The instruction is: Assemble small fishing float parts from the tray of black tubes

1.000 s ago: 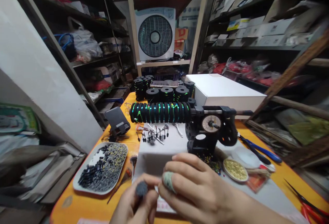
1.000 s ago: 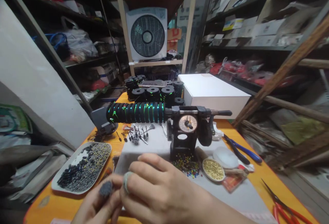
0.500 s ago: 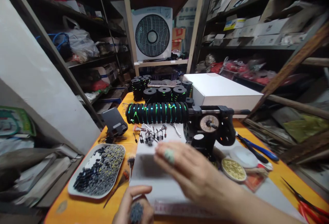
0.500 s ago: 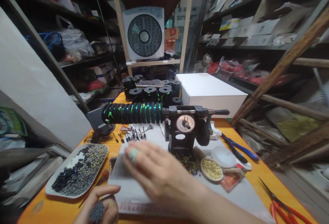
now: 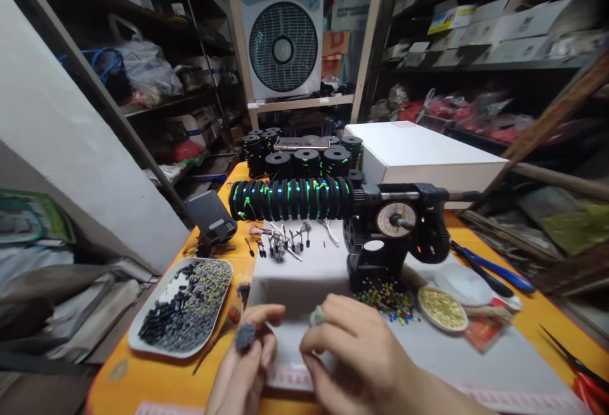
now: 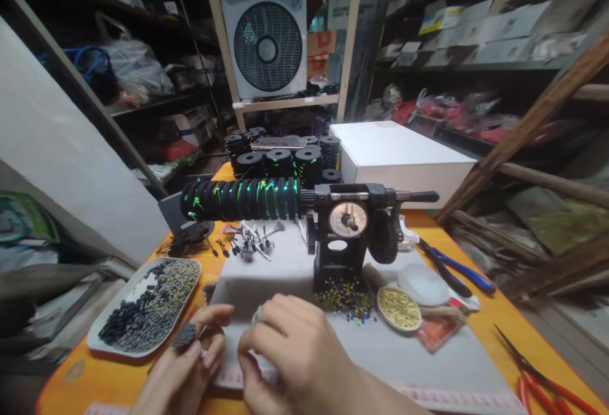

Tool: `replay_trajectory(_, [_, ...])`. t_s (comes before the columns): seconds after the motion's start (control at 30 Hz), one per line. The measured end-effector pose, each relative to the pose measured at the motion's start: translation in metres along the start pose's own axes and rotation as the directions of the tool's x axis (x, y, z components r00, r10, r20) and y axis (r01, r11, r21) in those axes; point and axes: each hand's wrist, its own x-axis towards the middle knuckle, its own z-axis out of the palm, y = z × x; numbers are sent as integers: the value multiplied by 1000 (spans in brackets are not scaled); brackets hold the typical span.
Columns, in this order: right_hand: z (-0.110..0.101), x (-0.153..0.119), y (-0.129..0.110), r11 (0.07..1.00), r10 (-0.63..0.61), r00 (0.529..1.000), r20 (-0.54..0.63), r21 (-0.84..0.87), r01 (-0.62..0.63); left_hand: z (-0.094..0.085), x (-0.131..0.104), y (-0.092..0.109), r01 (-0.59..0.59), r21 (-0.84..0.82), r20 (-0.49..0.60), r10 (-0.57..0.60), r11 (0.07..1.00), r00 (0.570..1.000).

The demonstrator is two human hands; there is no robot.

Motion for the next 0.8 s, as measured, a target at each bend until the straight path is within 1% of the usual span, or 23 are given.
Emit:
replay_trajectory(0.07, [-4,0,0,980,152,988,-7,132,-149,2,0,-4,56,45,56,-59,997,997])
replay_trajectory(0.13, [-7,0,1,936,257,966,18,243,-253,6,-2,-6,65,119,78,-74,991,994])
replay_trajectory(0.2, [-8,0,5,888,329,942,63,319,-331,12,-4,-8,40,171,84,-55,984,995])
replay_trajectory(0.3, [-7,-1,10,842,406,910,88,352,-410,17,-5,-8,28,162,78,-41,986,996])
replay_trajectory(0.4, [-7,1,12,826,413,906,93,380,-416,20,-5,-9,58,119,78,-68,991,995])
replay_trajectory(0.53, [-6,0,12,817,380,924,53,449,-361,23,-7,-10,147,73,130,-156,986,979])
replay_trajectory(0.67, [-3,-2,14,818,363,931,32,467,-335,31,-12,-8,253,-77,116,-243,964,963])
replay_trajectory(0.73, [-2,-2,15,821,356,934,15,473,-320,35,-13,-8,275,-138,105,-262,952,959])
replay_trajectory(0.8, [0,-2,16,815,359,933,-4,489,-311,37,-14,-9,274,-133,130,-257,952,957])
